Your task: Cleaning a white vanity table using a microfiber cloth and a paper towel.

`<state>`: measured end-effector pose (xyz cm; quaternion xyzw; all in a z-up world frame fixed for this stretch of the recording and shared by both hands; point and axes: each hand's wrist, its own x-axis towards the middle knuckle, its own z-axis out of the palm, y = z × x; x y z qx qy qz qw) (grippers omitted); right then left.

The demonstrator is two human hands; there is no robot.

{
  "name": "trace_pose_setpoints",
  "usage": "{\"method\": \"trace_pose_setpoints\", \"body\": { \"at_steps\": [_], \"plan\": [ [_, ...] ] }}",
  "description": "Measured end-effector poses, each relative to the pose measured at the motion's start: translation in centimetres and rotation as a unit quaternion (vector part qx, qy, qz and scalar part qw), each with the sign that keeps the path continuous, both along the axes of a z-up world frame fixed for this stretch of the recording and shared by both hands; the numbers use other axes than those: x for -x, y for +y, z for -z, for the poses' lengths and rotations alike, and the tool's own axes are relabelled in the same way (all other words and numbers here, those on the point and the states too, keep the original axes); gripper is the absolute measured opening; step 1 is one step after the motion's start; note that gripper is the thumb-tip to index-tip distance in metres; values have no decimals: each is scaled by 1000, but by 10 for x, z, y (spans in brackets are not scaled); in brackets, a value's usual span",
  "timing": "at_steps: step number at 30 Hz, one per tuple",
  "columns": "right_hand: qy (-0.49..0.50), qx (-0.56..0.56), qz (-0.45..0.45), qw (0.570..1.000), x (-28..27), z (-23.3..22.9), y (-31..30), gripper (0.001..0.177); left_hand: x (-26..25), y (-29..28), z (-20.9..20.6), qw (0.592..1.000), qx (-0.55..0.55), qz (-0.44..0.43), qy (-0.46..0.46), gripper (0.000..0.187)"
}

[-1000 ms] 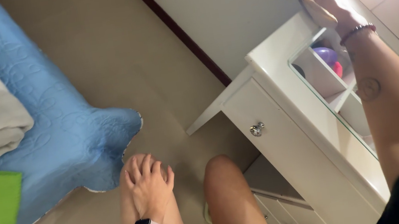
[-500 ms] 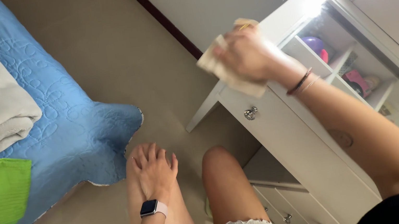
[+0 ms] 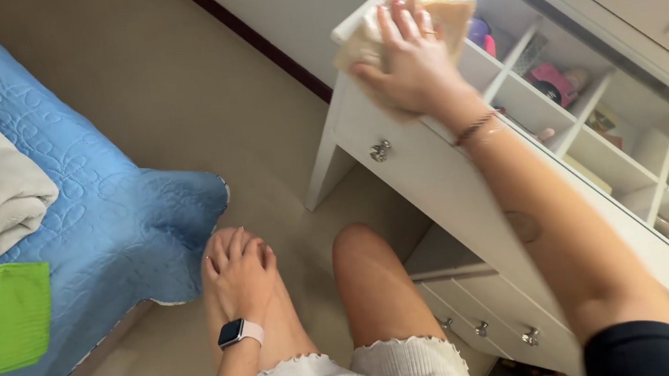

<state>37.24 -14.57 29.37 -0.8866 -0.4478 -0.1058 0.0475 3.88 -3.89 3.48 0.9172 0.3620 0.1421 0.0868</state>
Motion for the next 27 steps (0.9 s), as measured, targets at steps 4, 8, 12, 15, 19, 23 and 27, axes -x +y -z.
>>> {"method": "trace_pose_setpoints", "body": {
  "at_steps": [4, 8, 12, 15, 19, 23, 27],
  "plan": [
    [-103, -18, 111, 988, 23, 27, 45, 82, 2, -7, 8, 999, -1, 36, 2, 28],
    [-206, -18, 97, 974, 33, 48, 6, 57, 8, -13, 14, 996, -16, 86, -25, 31],
    [-286, -14, 23, 958, 71, 30, -86, 49, -2, -3, 32, 995, -20, 92, -15, 34],
    [-255, 19, 33, 966, 109, 11, -162, 46, 1, 3, 35, 995, -19, 97, -7, 33],
    [-231, 53, 74, 969, 147, 8, -271, 41, 4, 5, 24, 992, 11, 126, -3, 35],
    [-242, 85, 114, 960, 193, 0, -365, 40, 10, 3, 24, 993, 16, 119, 1, 38],
    [-248, 105, 97, 958, 229, 22, -426, 44, 15, -1, 12, 994, 36, 105, -11, 39]
  ]
}}
